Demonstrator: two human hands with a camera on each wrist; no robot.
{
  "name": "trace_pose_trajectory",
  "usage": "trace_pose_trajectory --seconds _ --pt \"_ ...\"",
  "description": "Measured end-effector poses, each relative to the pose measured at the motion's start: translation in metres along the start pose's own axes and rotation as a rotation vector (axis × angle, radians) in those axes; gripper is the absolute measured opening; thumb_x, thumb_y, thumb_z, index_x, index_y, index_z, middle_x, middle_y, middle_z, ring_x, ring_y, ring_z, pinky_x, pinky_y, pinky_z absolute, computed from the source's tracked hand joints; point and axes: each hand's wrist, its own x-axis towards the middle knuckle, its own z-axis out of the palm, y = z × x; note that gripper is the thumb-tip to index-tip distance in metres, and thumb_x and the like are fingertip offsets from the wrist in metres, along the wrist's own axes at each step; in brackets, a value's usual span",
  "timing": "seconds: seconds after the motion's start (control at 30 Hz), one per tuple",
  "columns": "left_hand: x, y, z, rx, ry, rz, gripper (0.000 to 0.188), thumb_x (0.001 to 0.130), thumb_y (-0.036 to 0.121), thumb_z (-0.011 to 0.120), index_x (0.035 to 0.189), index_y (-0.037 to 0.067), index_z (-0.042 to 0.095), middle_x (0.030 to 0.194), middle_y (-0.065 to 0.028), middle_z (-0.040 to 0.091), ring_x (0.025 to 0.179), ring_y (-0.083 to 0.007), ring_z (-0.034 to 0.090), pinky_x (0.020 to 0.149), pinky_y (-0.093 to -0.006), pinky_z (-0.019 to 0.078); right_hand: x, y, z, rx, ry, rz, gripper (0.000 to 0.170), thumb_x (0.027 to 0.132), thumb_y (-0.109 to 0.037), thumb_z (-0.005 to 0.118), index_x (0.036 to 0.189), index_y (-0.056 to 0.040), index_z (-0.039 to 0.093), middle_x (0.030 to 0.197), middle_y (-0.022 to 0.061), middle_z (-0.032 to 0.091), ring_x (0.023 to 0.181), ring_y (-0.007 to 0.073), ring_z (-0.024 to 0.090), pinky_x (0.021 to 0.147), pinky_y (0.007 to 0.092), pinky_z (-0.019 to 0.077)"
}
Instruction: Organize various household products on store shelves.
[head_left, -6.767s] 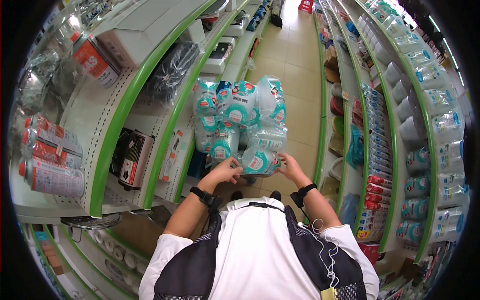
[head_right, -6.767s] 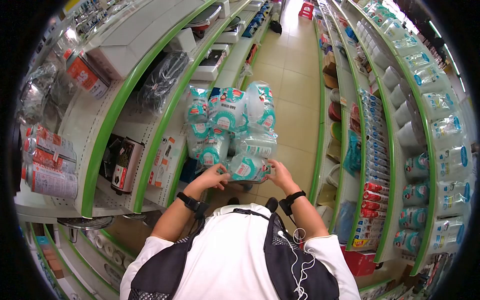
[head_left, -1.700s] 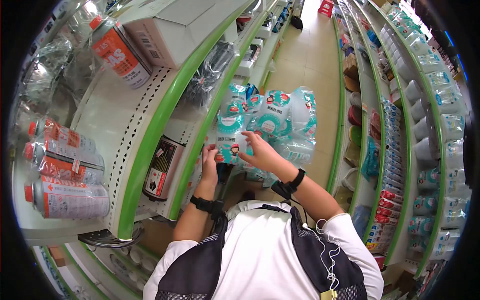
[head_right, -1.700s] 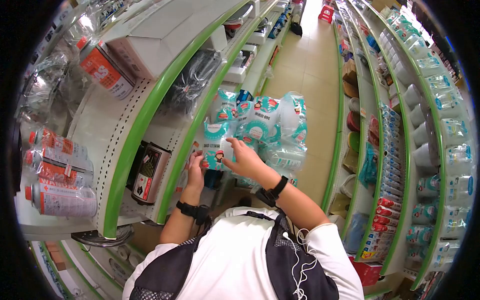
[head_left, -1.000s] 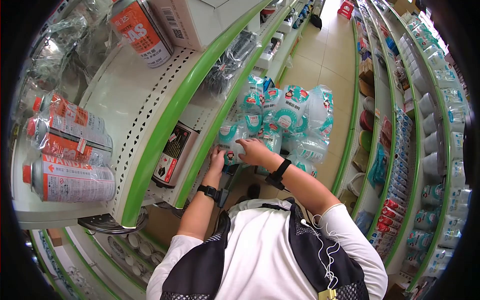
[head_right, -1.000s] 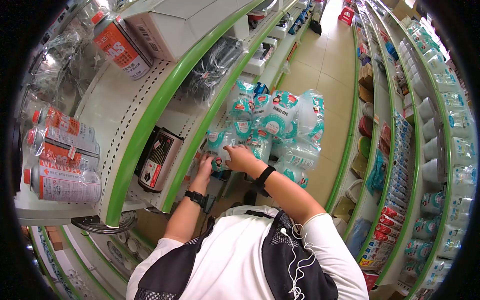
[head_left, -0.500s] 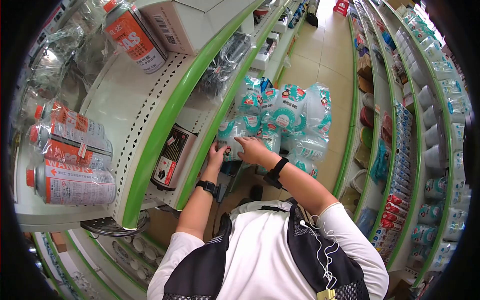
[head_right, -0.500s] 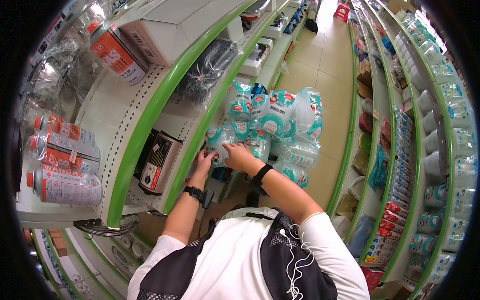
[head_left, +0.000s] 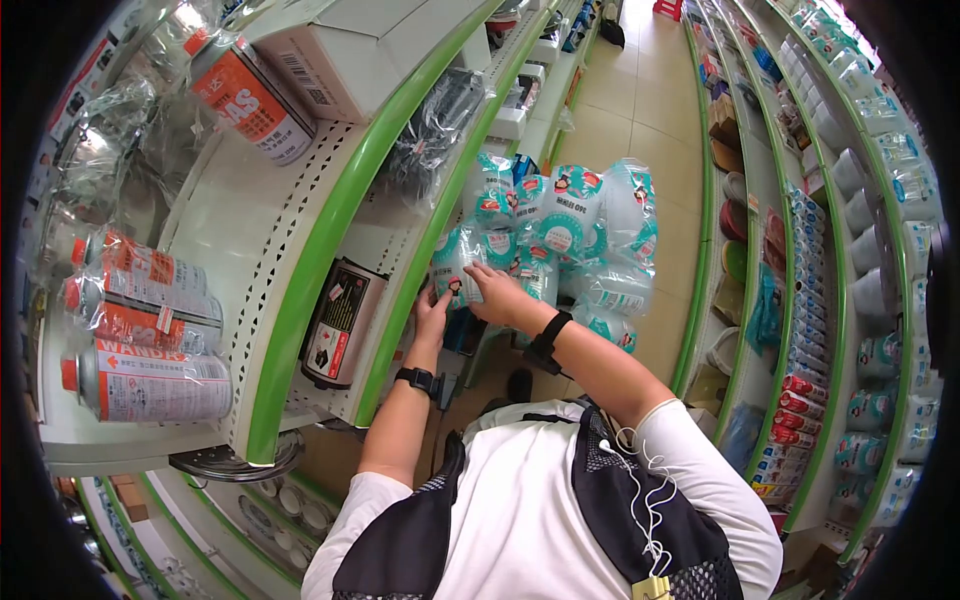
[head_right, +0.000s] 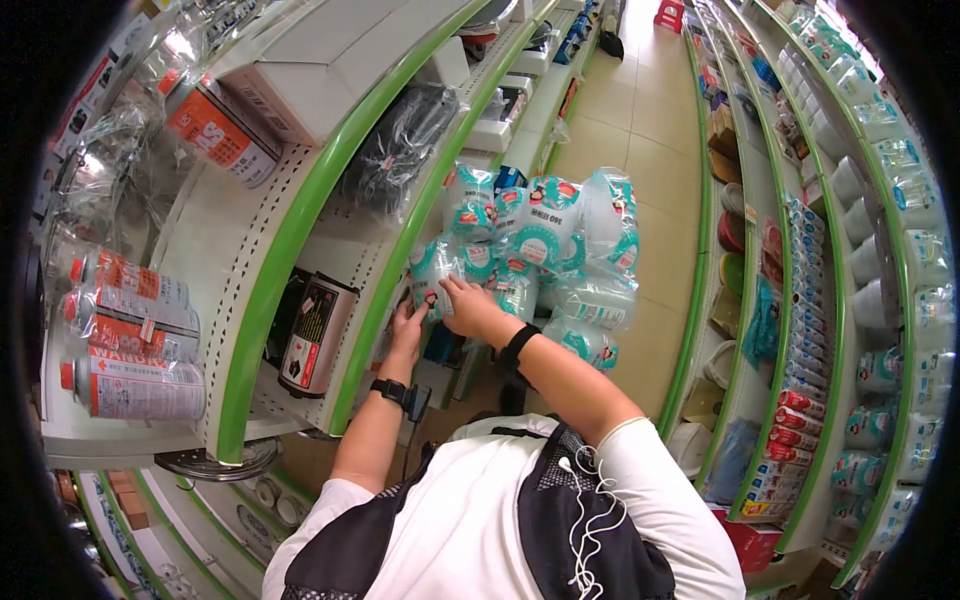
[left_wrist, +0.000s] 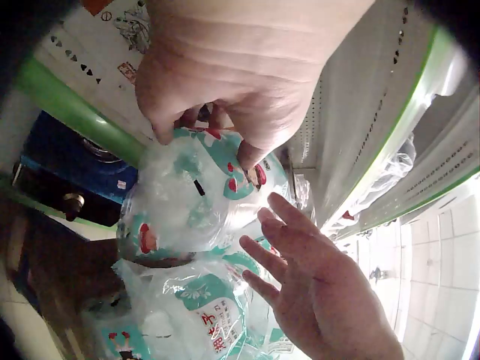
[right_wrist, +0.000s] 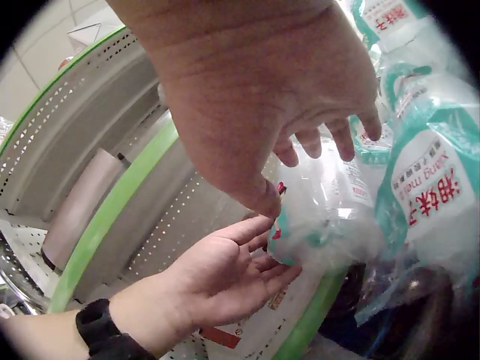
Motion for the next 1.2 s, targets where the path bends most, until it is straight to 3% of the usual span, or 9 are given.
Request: trace_pose_trajectory --seconds 0.27,0.33,0.43,0.57,0.67,0.73,0.93,1.07,1.2 --pt "0.010 0.001 -0.002 0.046 0.017 -0.079 0.053 0.099 0.021 0.068 0.143 -0.002 0.049 0.138 -0.0138 0.058 0.127 -0.0205 0.054 0.106 -0.0367 0.0435 0.018 -0.002 -0.003 -0.121 -0.076 0.080 0.096 0.079 -0.024 0.073 0.162 -0.0211 0.023 0.169 0.0090 0.021 0.138 0.0458 0.046 0.110 0.0591 0.0410" --pt "0.005 0.000 -0.002 0.031 0.021 -0.099 0.060 0.097 0.027 0.071 0.148 0.005 0.046 0.136 -0.0061 0.059 0.117 -0.0164 0.057 0.088 -0.0301 0.0468 0.017 -0.006 -0.013 -0.127 -0.076 0.079 0.094 0.079 -0.024 0.072 0.161 -0.0211 0.026 0.169 0.0090 0.023 0.136 0.0442 0.048 0.109 0.0574 0.0415" --pt "0.003 -0.004 -0.004 0.108 0.060 -0.021 0.064 0.096 0.029 0.072 0.149 0.007 0.043 0.134 -0.0061 0.059 0.115 -0.0161 0.055 0.082 -0.0345 0.0483 0.020 -0.004 -0.019 -0.131 -0.078 0.067 0.092 0.078 -0.023 0.071 0.159 -0.0214 0.029 0.168 0.0086 0.025 0.135 0.0424 0.049 0.108 0.0557 0.0421" --pt "-0.019 0.012 0.008 0.197 0.089 -0.138 0.068 0.095 0.027 0.073 0.149 0.005 0.038 0.132 -0.0082 0.059 0.112 -0.0182 0.058 0.082 -0.0387 0.0520 0.016 0.006 -0.018 -0.114 -0.085 0.047 0.089 0.079 -0.024 0.072 0.159 -0.0219 0.032 0.167 0.0076 0.027 0.137 0.0421 0.047 0.108 0.0561 0.0423" --pt "-0.023 0.011 0.010 0.064 0.041 -0.186 0.069 0.091 0.027 0.078 0.144 0.004 0.040 0.131 -0.0114 0.058 0.112 -0.0198 0.059 0.081 -0.0339 0.0529 0.012 0.016 -0.008 -0.085 -0.061 0.013 0.089 0.080 -0.027 0.074 0.159 -0.0207 0.032 0.166 0.0074 0.030 0.136 0.0451 0.048 0.106 0.0618 0.0430" --pt "-0.020 0.005 0.009 -0.030 0.040 -0.206 0.066 0.093 0.013 0.075 0.146 0.001 0.038 0.124 -0.0102 0.062 0.101 -0.0194 0.064 0.085 -0.0321 0.0542 0.006 0.015 -0.006 -0.081 -0.051 0.018 0.086 0.081 -0.027 0.073 0.157 -0.0195 0.035 0.164 0.0102 0.032 0.135 0.0450 0.048 0.107 0.0588 0.0442" --pt "0.010 -0.016 0.004 -0.219 0.127 0.076 0.056 0.090 0.000 0.073 0.136 0.000 0.041 0.123 -0.0133 0.058 0.108 -0.0206 0.060 0.093 -0.0333 0.0533 0.004 0.020 -0.008 -0.015 0.041 -0.029 0.078 0.081 -0.025 0.072 0.152 -0.0142 0.041 0.159 0.0164 0.038 0.132 0.0435 0.052 0.107 0.0535 0.0458" --pt "0.008 -0.016 0.010 -0.290 0.295 0.020 0.039 0.089 -0.002 0.073 0.120 0.003 0.049 0.113 -0.0080 0.057 0.103 -0.0189 0.060 0.089 -0.0309 0.0518 0.008 0.023 -0.008 0.038 0.022 -0.057 0.075 0.082 -0.026 0.071 0.150 -0.0122 0.044 0.156 0.0169 0.042 0.132 0.0410 0.053 0.108 0.0518 0.0455" --pt "0.006 -0.014 0.004 -0.396 0.167 -0.026 0.034 0.088 -0.003 0.071 0.115 0.004 0.051 0.115 -0.0070 0.057 0.103 -0.0176 0.059 0.087 -0.0286 0.0502 0.005 0.018 0.002 -0.015 -0.103 -0.087 0.079 0.082 -0.027 0.071 0.153 -0.0106 0.040 0.160 0.0155 0.039 0.137 0.0388 0.050 0.110 0.0506 0.0447"
